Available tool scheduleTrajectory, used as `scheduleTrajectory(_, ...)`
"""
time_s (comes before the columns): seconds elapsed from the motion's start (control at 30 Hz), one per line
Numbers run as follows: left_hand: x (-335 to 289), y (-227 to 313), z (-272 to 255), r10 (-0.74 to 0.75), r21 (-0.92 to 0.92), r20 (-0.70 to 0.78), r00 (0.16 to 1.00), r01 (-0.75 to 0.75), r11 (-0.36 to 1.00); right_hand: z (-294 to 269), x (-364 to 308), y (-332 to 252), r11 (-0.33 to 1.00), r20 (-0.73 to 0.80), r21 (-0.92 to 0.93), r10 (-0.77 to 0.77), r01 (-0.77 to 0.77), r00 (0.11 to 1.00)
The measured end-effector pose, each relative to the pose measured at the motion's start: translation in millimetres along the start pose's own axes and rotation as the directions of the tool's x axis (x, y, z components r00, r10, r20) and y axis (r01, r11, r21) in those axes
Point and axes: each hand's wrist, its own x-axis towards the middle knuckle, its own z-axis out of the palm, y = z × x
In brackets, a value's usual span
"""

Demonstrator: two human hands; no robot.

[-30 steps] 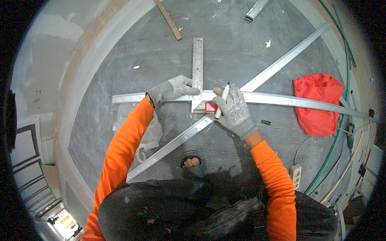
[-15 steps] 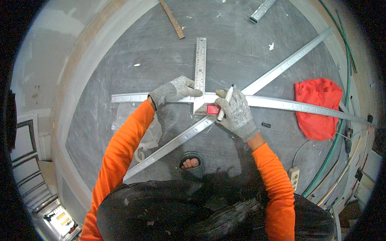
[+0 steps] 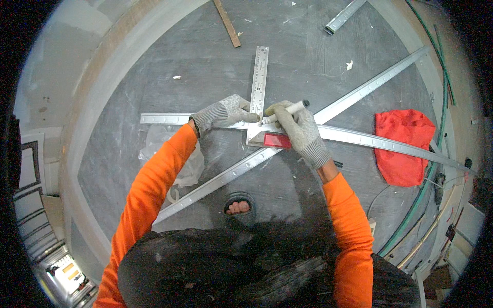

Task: The person measures and marks a long metal profile using a tape measure and a marker. They then use a set square to draw a perpendicular line across the profile. Finally, they use an angle grinder to cut the metal profile at the marked line.

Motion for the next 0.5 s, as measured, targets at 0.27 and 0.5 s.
scheduleTrajectory(0.27, -7, 4, -3, 0.017, 0.008, -0.006, 1.000, -0.017, 1.000, 12, 19, 15, 0.959, -0.005, -0.283, -0.030, 0.027, 1.000)
scheduleTrajectory(0.5, -7, 7, -4, -0.006, 0.041, 0.005, 1.000, 0.006, 0.999, 13, 17, 12, 0.940, 0.002, -0.341, -0.023, 0.022, 1.000)
